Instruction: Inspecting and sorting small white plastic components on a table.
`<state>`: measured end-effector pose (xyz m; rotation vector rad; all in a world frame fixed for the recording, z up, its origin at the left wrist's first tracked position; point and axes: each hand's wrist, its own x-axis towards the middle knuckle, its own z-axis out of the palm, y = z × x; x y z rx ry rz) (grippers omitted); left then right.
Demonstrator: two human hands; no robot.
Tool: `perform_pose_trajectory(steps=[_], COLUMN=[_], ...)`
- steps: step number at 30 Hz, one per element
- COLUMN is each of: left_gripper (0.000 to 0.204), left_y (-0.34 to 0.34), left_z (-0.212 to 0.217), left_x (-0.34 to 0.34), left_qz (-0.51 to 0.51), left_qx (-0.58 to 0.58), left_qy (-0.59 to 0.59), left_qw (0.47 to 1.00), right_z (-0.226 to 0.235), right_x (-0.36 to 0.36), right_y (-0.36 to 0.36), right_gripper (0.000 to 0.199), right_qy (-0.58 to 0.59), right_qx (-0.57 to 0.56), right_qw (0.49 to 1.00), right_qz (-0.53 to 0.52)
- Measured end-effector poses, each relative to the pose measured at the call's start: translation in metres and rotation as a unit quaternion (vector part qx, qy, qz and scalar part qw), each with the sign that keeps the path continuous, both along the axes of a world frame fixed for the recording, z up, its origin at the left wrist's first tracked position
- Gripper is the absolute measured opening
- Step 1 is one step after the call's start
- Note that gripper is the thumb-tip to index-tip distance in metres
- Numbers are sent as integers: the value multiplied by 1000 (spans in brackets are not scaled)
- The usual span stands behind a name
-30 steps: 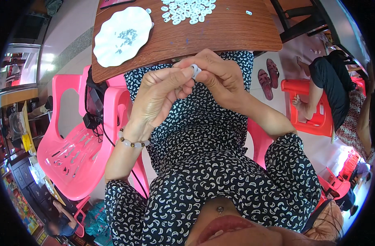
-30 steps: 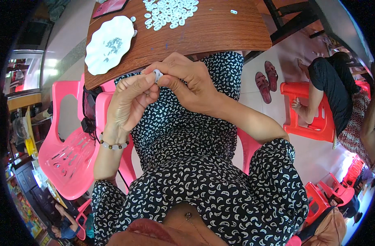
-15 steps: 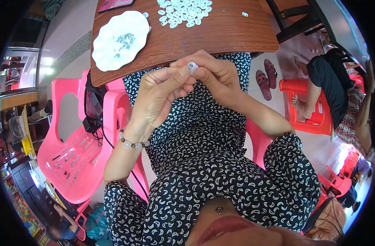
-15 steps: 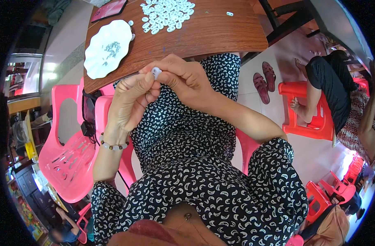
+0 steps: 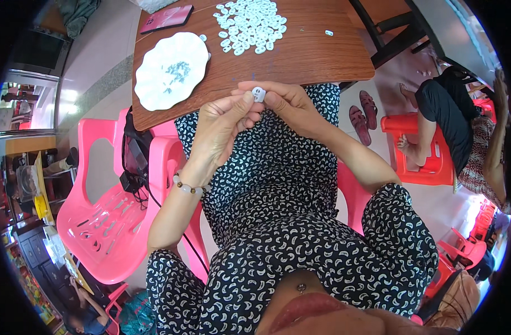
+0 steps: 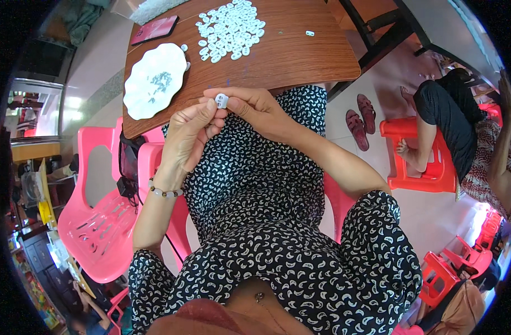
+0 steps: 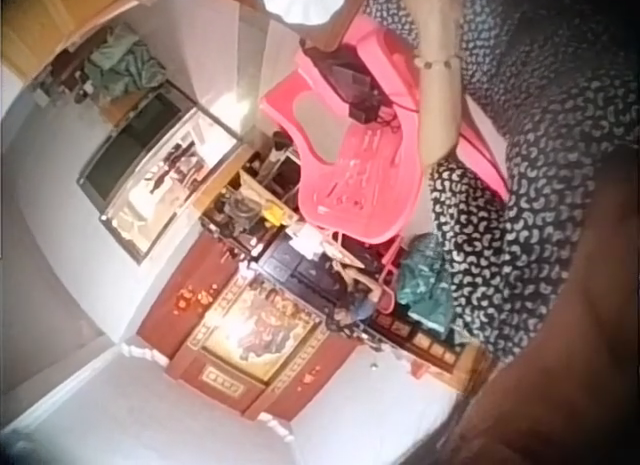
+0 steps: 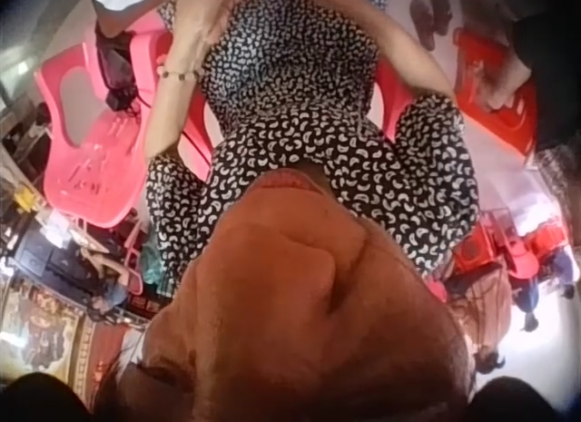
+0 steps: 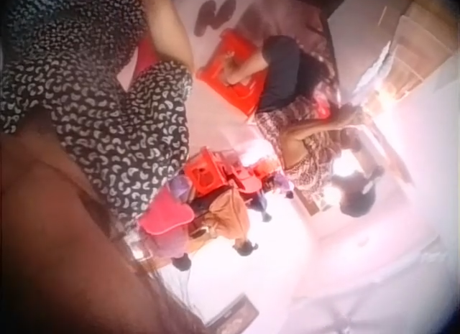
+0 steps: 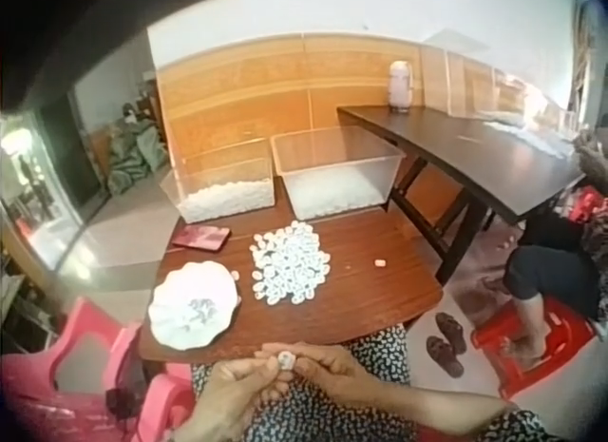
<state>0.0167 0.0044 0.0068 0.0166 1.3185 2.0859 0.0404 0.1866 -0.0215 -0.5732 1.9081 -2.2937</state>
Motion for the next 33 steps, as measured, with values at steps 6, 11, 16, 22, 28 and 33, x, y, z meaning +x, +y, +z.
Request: perform_pose_trajectory(steps=[6,11,16,22,28,33], left_gripper=[25,23,21,27,31,31], left_y=[4,6,5,9,6,4], left_z=[-3,-7,-16,-17,-41,-52], left_x=[-4,-9,-18,-21,-49,-61], left_qz=[8,10,-8,-28,-1,13], left_qx=[-7,2,16,-22,-215,-206], left_qy=[-13,-42,-78,-20,276,331], left_qw=[1000,999,997,999,937,921], right_z=[-7,-12,-12,-5,44,138], right_x=[-3,-6,-7,-7,-40,-94], right_y=[1,1,2,4,32,58], right_gripper=[45,44,39,34,36,30], right_qy=[-43,-74,-82,-89,7,122], right_qx=[-42,-70,-67,-39,110,395], right_qw=[998,995,994,993,977,849], right_qz=[12,9,-15,-66,-185,-329])
